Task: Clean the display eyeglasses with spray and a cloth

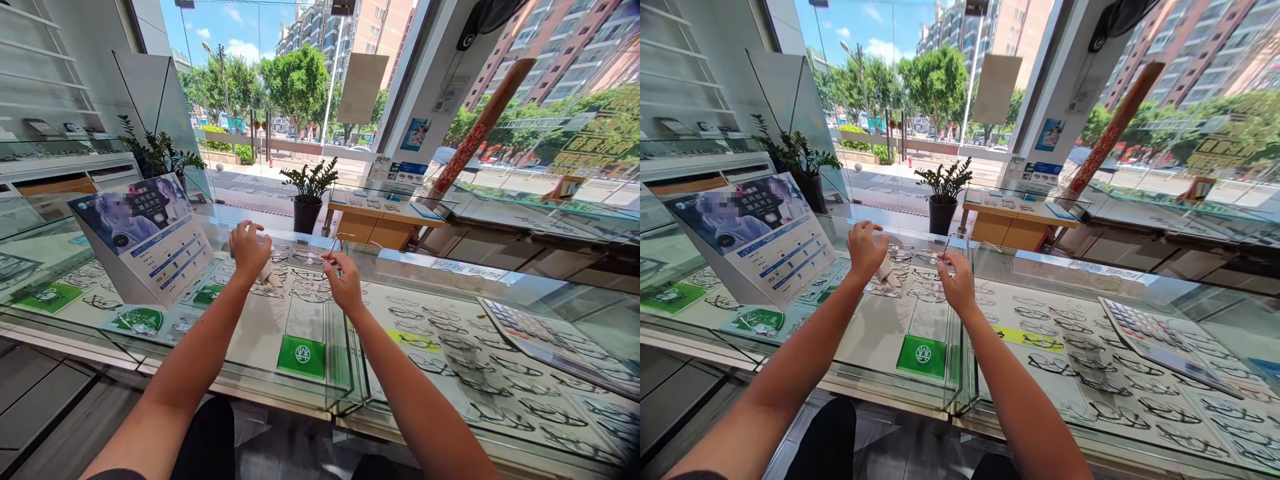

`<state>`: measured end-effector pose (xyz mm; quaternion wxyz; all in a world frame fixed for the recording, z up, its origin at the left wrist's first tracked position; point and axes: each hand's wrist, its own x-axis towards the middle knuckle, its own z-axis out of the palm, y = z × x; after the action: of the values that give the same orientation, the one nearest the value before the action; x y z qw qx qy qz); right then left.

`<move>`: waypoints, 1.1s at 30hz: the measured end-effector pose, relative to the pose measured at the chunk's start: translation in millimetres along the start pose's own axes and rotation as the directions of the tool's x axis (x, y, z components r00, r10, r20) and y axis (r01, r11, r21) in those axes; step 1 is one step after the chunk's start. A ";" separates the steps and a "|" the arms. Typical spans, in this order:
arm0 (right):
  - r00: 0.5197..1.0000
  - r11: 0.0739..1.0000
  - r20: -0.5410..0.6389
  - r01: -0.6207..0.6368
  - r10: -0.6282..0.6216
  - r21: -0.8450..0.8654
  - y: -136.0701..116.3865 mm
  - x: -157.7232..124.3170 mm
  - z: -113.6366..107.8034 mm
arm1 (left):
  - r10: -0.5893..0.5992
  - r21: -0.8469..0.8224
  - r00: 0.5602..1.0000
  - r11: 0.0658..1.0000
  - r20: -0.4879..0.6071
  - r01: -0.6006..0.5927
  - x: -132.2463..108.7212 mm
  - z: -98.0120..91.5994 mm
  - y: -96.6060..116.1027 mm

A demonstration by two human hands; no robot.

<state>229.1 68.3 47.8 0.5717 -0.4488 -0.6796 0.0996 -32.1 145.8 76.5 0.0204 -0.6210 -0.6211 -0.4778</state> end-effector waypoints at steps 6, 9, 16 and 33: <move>1.000 1.000 -0.009 0.001 -0.001 -0.001 -0.2 0.9 -0.2 | -0.392 -0.144 0.893 0.919 -0.222 0.368 20.6 2.8 -34.5; 1.000 1.000 -0.017 0.005 -0.005 -0.002 0.4 1.4 -0.5 | -0.536 -0.178 0.836 0.839 -0.115 0.514 28.9 9.5 -53.8; 1.000 1.000 -0.026 0.000 0.000 -0.004 0.3 2.2 -1.5 | -0.645 -0.168 0.764 0.754 -0.007 0.635 32.2 23.8 -76.6; 0.996 0.989 -0.028 -0.075 0.079 0.126 3.9 5.2 -0.9 | -0.149 -0.789 0.889 0.415 0.434 0.454 18.2 -7.7 8.1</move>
<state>232.1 74.0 49.1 0.6057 -0.4396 -0.6446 0.1564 -34.2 152.9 96.5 -0.4796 -0.4825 -0.3869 -0.6225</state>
